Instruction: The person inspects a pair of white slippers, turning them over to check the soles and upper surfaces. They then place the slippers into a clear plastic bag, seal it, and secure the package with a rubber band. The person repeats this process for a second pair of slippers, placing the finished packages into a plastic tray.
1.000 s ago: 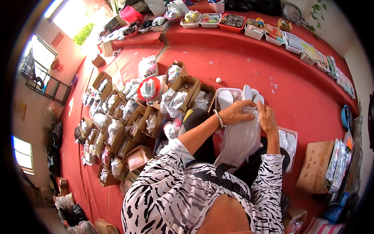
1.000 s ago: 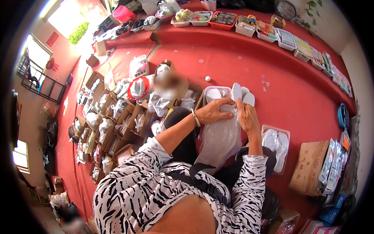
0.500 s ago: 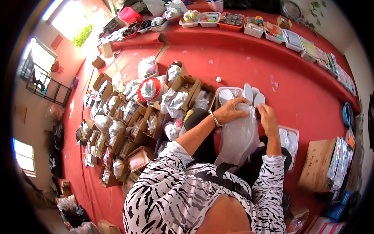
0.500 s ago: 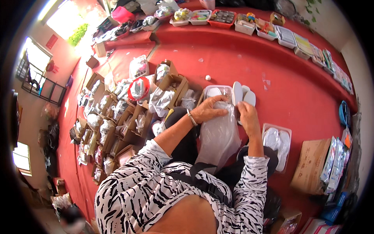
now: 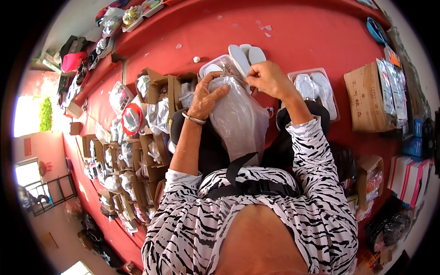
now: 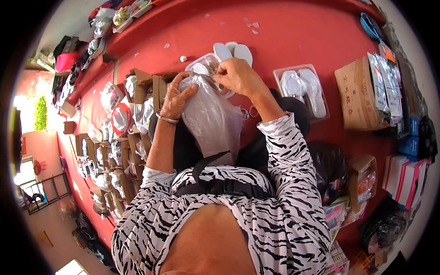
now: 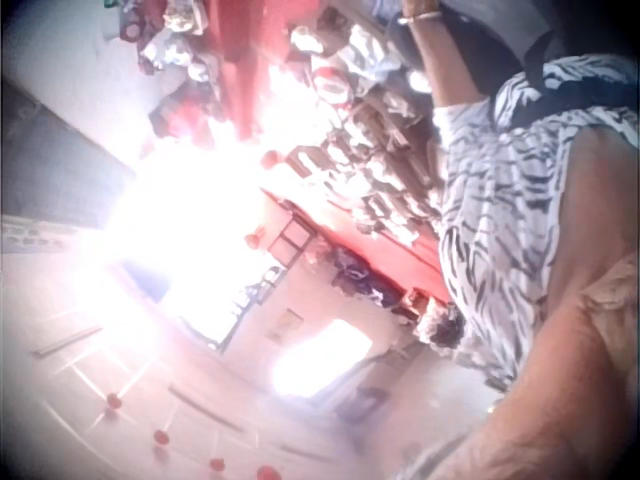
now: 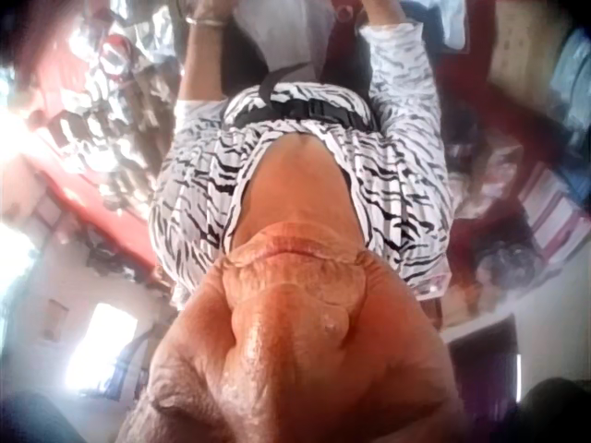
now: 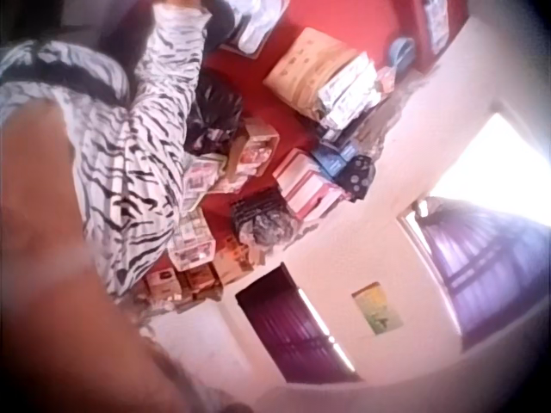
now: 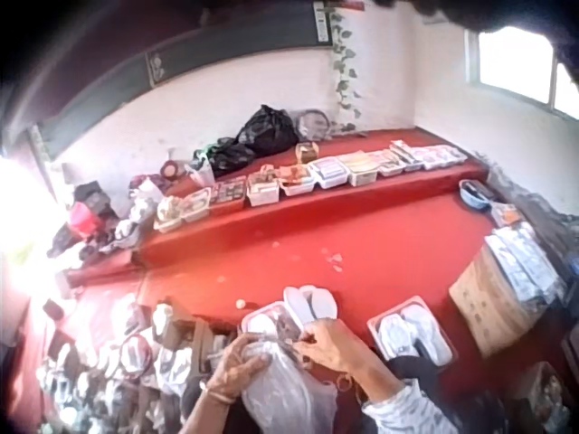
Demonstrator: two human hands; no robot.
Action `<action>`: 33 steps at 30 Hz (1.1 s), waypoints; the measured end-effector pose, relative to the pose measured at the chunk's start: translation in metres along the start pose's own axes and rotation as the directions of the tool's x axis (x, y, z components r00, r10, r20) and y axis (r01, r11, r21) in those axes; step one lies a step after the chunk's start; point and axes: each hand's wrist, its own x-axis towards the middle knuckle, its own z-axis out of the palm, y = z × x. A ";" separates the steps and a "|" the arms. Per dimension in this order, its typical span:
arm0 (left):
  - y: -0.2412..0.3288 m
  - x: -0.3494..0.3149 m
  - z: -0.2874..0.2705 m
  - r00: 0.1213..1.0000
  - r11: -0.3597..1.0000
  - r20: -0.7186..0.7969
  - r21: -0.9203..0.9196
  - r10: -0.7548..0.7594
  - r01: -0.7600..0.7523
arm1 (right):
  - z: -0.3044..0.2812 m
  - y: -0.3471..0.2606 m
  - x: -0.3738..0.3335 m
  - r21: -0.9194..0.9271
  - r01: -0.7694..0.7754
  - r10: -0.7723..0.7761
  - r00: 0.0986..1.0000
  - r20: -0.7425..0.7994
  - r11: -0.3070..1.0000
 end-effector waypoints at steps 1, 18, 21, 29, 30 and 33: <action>-0.001 0.001 0.001 1.000 1.000 0.002 0.001 -0.005 0.005 | -0.005 -0.002 -0.001 0.048 -0.031 0.030 0.999 0.027 0.998; -0.011 0.005 -0.006 0.996 0.998 -0.079 0.052 0.036 -0.032 | 0.009 -0.029 -0.023 -0.144 0.267 -0.259 0.963 0.070 0.953; -0.010 0.009 -0.006 0.997 0.990 -0.070 0.137 0.023 -0.013 | 0.021 -0.020 -0.021 -0.370 0.305 -0.319 0.947 0.024 0.877; -0.004 -0.001 -0.003 0.994 0.988 -0.096 0.148 0.059 -0.045 | 0.038 -0.026 -0.026 -0.520 0.113 -0.218 0.965 -0.144 0.847; -0.004 -0.001 -0.003 0.993 0.983 -0.092 0.175 0.070 -0.053 | 0.037 -0.026 -0.026 -0.542 0.096 -0.216 0.963 -0.163 0.835; 0.001 -0.002 -0.003 0.996 0.983 -0.069 0.176 0.062 -0.049 | 0.036 -0.019 -0.022 -0.534 0.172 -0.269 0.957 -0.109 0.828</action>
